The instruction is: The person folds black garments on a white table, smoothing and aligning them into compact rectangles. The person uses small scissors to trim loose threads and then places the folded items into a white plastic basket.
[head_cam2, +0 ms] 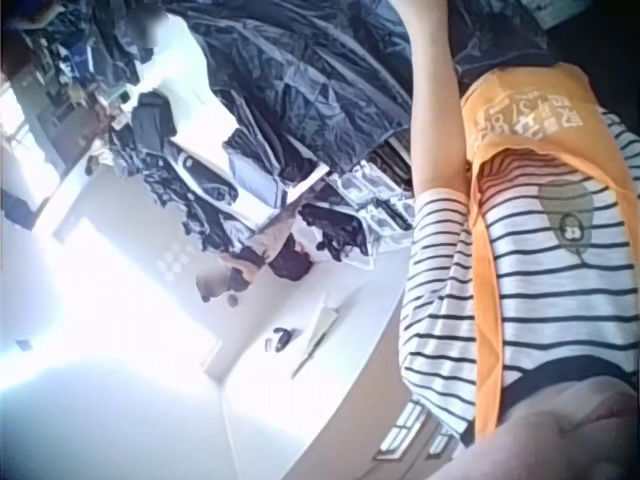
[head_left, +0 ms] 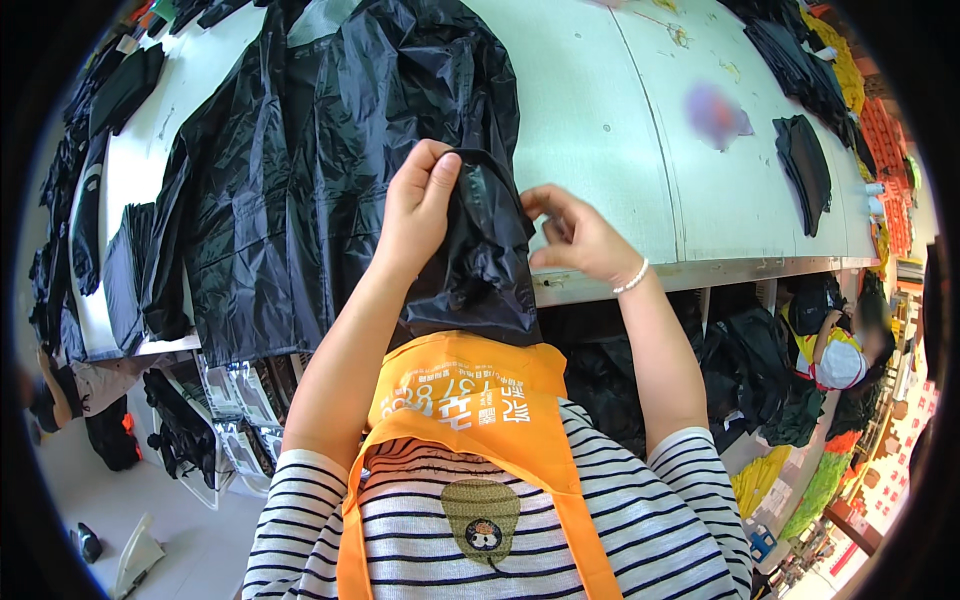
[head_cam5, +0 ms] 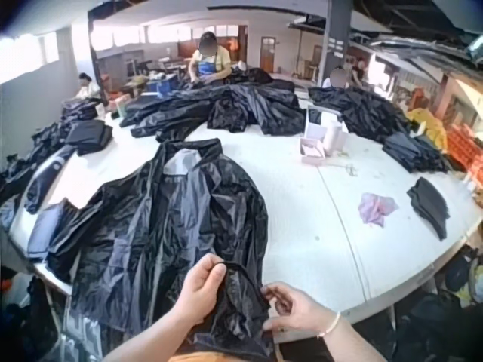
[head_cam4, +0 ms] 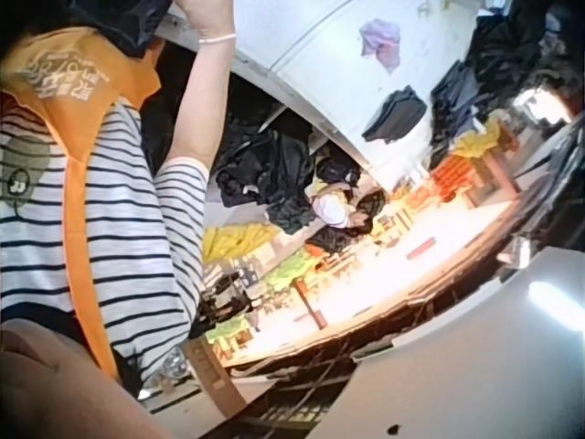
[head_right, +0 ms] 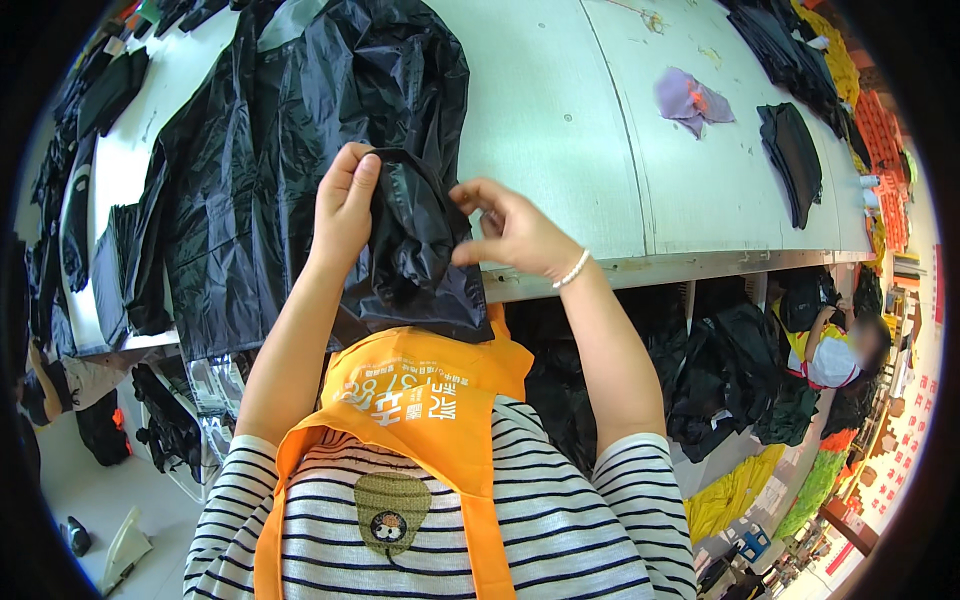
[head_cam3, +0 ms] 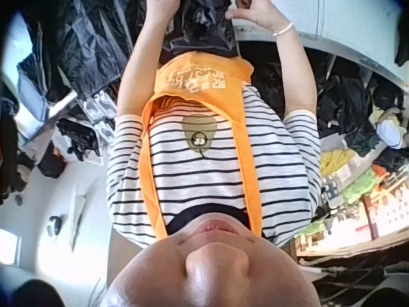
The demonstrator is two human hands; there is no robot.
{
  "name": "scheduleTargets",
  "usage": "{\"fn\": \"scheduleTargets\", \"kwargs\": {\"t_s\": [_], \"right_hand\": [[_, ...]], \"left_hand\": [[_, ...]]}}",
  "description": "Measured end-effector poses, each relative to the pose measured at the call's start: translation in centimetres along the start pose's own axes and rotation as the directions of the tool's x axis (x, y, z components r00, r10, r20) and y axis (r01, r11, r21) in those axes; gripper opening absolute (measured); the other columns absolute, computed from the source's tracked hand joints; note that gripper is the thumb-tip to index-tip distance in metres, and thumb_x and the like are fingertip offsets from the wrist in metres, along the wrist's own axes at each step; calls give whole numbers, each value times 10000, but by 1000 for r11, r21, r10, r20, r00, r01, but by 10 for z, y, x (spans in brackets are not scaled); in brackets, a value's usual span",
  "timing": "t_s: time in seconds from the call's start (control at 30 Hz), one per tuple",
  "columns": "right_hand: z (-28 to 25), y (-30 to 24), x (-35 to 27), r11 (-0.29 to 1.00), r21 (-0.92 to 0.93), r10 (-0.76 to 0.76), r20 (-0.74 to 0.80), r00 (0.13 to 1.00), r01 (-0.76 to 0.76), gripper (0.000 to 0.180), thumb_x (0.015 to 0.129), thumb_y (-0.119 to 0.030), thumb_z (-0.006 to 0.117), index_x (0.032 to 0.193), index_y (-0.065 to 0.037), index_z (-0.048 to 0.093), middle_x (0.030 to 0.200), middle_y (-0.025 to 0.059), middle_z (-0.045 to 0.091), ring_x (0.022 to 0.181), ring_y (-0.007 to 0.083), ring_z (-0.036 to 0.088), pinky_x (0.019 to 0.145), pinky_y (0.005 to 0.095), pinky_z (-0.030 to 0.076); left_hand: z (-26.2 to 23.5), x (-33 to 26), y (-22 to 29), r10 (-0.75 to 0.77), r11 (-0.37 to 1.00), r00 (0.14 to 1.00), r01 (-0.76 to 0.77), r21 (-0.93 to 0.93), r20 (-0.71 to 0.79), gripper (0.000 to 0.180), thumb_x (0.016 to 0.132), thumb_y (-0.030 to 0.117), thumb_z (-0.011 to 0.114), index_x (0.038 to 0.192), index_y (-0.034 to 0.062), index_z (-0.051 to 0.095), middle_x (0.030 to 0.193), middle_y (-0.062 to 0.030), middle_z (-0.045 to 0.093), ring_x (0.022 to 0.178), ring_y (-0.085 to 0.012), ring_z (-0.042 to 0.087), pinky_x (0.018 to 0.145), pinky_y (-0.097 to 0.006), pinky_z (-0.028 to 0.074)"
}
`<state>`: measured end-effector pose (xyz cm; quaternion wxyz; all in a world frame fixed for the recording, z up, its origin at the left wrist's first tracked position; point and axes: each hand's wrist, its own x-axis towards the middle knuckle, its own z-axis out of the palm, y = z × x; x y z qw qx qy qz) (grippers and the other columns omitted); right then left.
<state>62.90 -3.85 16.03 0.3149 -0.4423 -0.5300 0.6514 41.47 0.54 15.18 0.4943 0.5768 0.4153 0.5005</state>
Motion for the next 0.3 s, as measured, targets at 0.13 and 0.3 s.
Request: {"fn": "scheduleTargets", "kwargs": {"t_s": [0.13, 0.3], "right_hand": [[15, 11, 6, 969, 239, -61, -5, 998, 61, 699, 636, -96, 862, 1229, -7, 503, 1118, 13, 553, 852, 30, 468, 709, 174, 400], [2, -7, 1, 948, 304, -70, -79, 994, 91, 696, 673, -175, 857, 1244, -1, 500, 1111, 25, 562, 859, 54, 511, 749, 167, 418]], "left_hand": [[10, 1, 9, -67, 987, 998, 66, -143, 0, 181, 987, 191, 498, 901, 34, 521, 754, 69, 436, 719, -27, 371, 659, -181, 346], [0, -3, 23, -213, 884, 961, 265, -384, 175, 170, 977, 212, 518, 892, 66, 534, 775, 76, 475, 763, -15, 406, 706, -173, 351]]}}
